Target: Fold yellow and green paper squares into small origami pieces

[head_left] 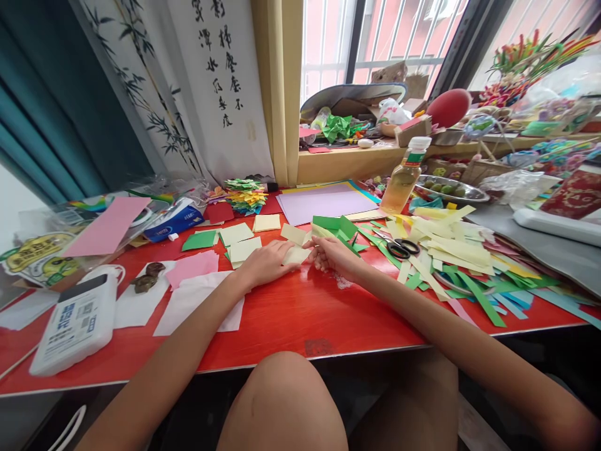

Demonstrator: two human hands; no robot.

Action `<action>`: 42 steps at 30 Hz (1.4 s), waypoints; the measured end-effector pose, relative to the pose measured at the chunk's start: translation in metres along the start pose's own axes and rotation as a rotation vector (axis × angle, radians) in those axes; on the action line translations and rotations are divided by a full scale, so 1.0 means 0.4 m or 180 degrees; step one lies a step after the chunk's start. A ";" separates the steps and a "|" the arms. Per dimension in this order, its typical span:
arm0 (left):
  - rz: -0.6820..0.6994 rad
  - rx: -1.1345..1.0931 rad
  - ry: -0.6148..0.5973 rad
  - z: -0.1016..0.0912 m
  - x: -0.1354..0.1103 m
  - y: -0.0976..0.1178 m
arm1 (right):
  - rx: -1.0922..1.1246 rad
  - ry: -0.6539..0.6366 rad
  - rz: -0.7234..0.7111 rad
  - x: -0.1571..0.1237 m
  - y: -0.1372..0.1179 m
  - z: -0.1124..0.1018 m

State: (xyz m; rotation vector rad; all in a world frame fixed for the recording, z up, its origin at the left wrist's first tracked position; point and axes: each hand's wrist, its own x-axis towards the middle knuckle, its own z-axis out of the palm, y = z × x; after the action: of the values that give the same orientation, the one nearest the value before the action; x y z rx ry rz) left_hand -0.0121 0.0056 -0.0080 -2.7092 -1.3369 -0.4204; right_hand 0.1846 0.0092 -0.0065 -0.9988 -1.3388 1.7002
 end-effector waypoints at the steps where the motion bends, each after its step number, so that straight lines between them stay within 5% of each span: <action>1: -0.0099 -0.0025 -0.0098 -0.001 0.000 0.006 | -0.0008 0.0021 -0.0004 0.002 0.001 0.000; 6: -0.0010 -0.0084 -0.0236 -0.015 0.001 0.026 | -0.0147 -0.0040 0.0075 0.004 0.004 0.006; 10: 0.0200 0.0228 0.0057 -0.008 0.002 0.026 | -0.0169 -0.0073 0.0110 0.007 0.007 0.002; 18: 0.0383 -0.0092 0.1750 -0.033 0.005 0.037 | 0.0174 -0.0644 0.0524 -0.002 -0.011 0.015; 26: 0.0294 -0.0734 0.1292 -0.012 0.002 0.052 | 0.0871 -0.0283 0.0229 0.000 -0.027 -0.013; 31: 0.0534 -0.0549 0.1085 -0.019 0.001 0.058 | 0.0422 -0.0174 -0.0059 -0.005 -0.041 -0.034; 37: 0.0909 -0.0199 0.1316 -0.023 0.003 0.057 | 0.0159 0.0234 -0.0379 -0.012 -0.056 -0.028; 42: 0.0854 -0.0356 0.1423 -0.026 0.010 0.064 | 0.0190 -0.0019 -0.0373 -0.020 -0.056 -0.011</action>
State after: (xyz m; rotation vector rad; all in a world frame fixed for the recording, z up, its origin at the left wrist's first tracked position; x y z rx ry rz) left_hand 0.0081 -0.0092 0.0040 -2.6042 -0.8437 -1.0196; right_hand 0.1940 0.0079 0.0159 -0.8652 -1.3168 1.6466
